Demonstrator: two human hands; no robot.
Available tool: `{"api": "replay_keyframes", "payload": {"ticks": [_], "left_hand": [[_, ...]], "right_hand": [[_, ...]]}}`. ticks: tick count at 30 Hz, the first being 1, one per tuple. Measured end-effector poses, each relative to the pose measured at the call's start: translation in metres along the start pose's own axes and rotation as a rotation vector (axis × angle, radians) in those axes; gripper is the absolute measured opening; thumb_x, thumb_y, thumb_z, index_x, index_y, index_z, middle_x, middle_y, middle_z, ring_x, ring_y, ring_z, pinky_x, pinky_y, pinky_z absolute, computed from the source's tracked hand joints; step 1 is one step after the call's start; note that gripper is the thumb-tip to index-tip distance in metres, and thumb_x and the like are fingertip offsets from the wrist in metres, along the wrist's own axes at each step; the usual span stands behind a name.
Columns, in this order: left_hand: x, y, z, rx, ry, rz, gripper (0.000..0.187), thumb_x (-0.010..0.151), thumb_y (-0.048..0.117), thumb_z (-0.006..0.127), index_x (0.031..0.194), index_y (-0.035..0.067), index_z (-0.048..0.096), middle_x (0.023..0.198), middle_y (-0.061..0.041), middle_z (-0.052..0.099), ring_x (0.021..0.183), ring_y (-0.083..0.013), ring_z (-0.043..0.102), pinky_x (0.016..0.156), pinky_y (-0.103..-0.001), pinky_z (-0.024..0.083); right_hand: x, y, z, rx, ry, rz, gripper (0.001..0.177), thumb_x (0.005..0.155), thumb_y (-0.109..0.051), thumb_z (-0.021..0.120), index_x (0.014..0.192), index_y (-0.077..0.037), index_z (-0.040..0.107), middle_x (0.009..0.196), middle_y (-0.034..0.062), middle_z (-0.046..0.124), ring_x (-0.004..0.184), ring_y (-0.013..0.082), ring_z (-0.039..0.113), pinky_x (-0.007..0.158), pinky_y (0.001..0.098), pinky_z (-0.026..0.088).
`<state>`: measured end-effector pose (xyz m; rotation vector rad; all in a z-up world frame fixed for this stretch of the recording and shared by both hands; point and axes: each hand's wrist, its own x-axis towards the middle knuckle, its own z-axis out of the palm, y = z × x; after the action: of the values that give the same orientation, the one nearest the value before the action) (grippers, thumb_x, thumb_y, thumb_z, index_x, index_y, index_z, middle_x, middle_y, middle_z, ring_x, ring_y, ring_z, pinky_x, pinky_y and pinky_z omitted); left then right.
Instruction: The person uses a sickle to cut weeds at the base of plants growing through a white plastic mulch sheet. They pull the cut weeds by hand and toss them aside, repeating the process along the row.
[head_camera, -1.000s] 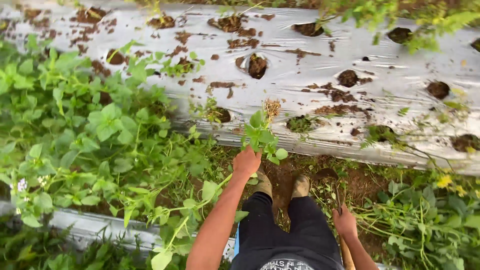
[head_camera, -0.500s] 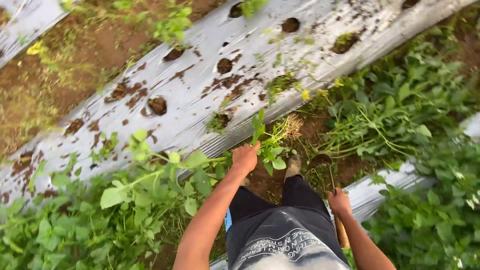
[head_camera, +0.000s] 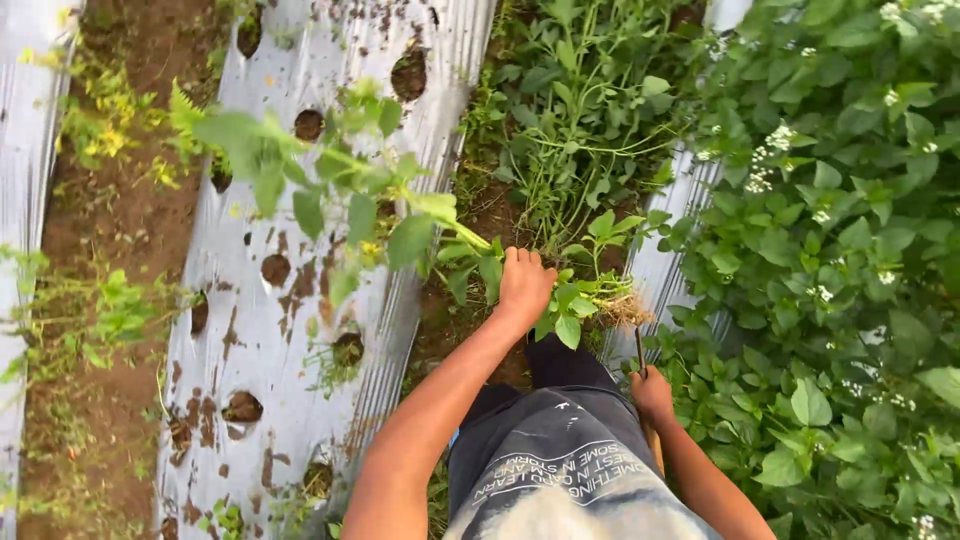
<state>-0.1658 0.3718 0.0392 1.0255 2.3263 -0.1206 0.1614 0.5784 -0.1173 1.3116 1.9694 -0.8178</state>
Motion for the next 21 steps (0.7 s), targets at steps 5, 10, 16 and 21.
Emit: {"api": "replay_keyframes", "payload": {"ticks": [5, 10, 16, 21], "left_hand": [[0.060, 0.044, -0.043, 0.360, 0.026, 0.125, 0.017, 0.103, 0.023, 0.065, 0.104, 0.020, 0.082, 0.133, -0.011, 0.070, 0.133, -0.0281, 0.058, 0.131, -0.052, 0.028], [0.119, 0.048, -0.057, 0.523, 0.081, 0.225, 0.011, 0.096, 0.020, 0.075, 0.102, 0.025, 0.082, 0.147, -0.010, 0.061, 0.150, -0.0330, 0.043, 0.111, -0.040, 0.044], [0.141, 0.023, -0.111, 0.772, 0.250, 0.296, 0.027, 0.100, 0.029, 0.073, 0.127, 0.030, 0.072, 0.150, -0.002, 0.050, 0.151, -0.0292, 0.034, 0.135, -0.063, 0.002], [0.118, -0.008, -0.039, 0.090, 0.424, 0.191, 0.021, 0.099, 0.013, 0.076, 0.119, 0.008, 0.068, 0.137, -0.015, 0.048, 0.146, -0.0406, 0.041, 0.129, -0.068, 0.023]], "right_hand": [[0.006, 0.050, 0.019, 0.039, 0.006, 0.133, 0.041, 0.093, -0.040, 0.058, 0.111, -0.005, 0.070, 0.107, 0.0259, 0.075, 0.109, 0.0489, 0.069, 0.095, 0.0610, 0.054], [-0.030, 0.027, -0.006, 0.182, 0.008, 0.155, 0.035, 0.092, -0.038, 0.059, 0.096, -0.004, 0.067, 0.081, 0.0233, 0.073, 0.095, 0.0462, 0.072, 0.091, 0.0568, 0.054], [-0.038, 0.004, -0.027, 0.231, -0.013, 0.192, 0.030, 0.089, -0.039, 0.060, 0.086, -0.010, 0.061, 0.060, 0.0148, 0.069, 0.077, 0.0357, 0.075, 0.083, 0.0516, 0.055], [-0.001, 0.005, -0.027, 0.181, -0.027, 0.129, 0.030, 0.091, -0.040, 0.061, 0.087, -0.010, 0.062, 0.063, 0.0148, 0.069, 0.074, 0.0352, 0.074, 0.082, 0.0493, 0.055]]}}
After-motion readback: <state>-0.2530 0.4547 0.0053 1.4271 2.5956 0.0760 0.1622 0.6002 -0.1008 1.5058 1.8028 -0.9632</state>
